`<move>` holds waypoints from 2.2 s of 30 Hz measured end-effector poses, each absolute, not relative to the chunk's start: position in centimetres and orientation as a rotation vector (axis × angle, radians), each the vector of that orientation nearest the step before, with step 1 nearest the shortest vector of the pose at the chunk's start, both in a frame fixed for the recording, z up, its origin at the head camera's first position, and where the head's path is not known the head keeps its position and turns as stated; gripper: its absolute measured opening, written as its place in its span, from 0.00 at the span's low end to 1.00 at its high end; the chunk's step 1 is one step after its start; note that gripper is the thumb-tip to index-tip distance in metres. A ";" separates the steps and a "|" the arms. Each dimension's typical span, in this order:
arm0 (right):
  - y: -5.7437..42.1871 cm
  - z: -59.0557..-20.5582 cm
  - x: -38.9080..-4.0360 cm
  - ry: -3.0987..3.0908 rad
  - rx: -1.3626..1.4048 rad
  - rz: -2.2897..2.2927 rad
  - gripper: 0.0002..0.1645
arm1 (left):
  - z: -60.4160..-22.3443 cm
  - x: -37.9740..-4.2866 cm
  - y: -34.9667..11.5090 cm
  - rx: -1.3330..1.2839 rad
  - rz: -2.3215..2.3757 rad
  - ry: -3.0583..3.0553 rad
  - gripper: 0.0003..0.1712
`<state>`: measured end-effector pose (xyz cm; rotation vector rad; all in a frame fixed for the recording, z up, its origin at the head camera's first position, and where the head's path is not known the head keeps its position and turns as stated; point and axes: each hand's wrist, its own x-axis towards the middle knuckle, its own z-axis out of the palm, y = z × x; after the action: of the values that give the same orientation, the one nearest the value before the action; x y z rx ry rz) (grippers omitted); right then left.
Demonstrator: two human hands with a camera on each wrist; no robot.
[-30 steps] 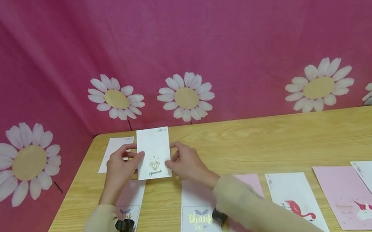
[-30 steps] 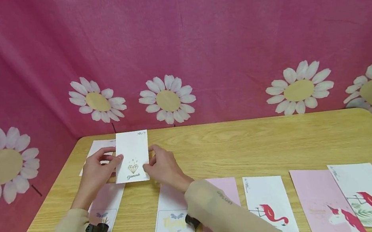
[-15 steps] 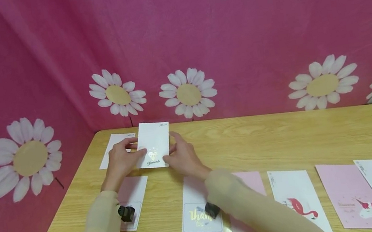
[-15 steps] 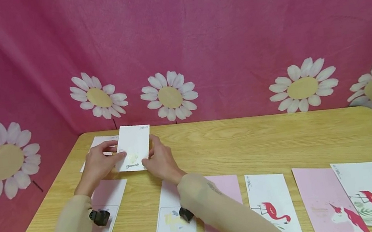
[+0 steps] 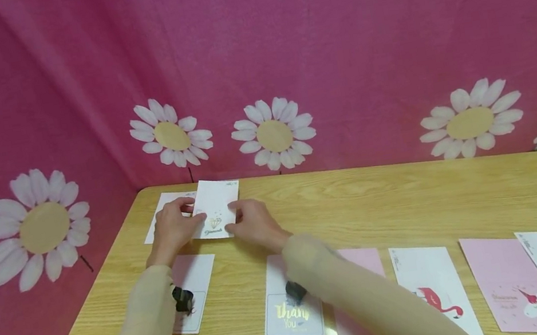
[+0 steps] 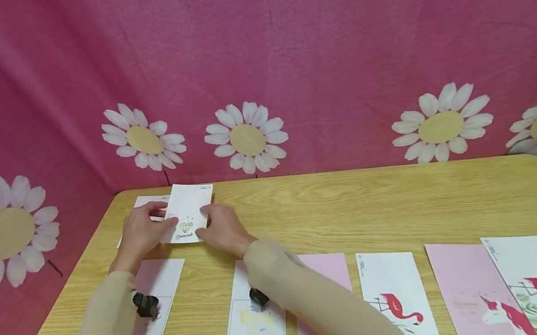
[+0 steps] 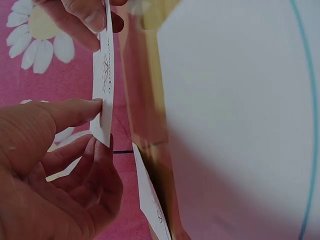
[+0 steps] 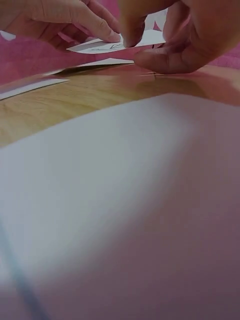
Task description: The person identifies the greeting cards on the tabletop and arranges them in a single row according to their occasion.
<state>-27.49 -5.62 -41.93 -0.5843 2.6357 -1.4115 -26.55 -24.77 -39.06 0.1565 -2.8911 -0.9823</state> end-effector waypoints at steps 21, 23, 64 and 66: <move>-7.5 -41.3 -29.2 2.733 -0.738 -0.900 0.18 | -39.9 -27.6 -24.7 0.103 -0.557 -3.050 0.11; -7.7 -41.3 -29.3 2.752 -0.739 -0.834 0.19 | -39.9 -27.5 -24.8 0.089 -0.545 -3.036 0.08; -7.4 -41.3 -29.5 2.789 -0.795 -0.675 0.38 | -39.9 -27.9 -25.5 0.064 -0.599 -3.104 0.22; -7.4 -41.3 -29.4 2.787 -0.795 -0.674 0.38 | -39.8 -27.9 -25.4 0.065 -0.597 -3.108 0.23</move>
<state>-29.41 -7.39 -41.33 -0.7948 2.7873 -0.6738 -27.89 -25.42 -39.85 0.0651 -3.1084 -0.5972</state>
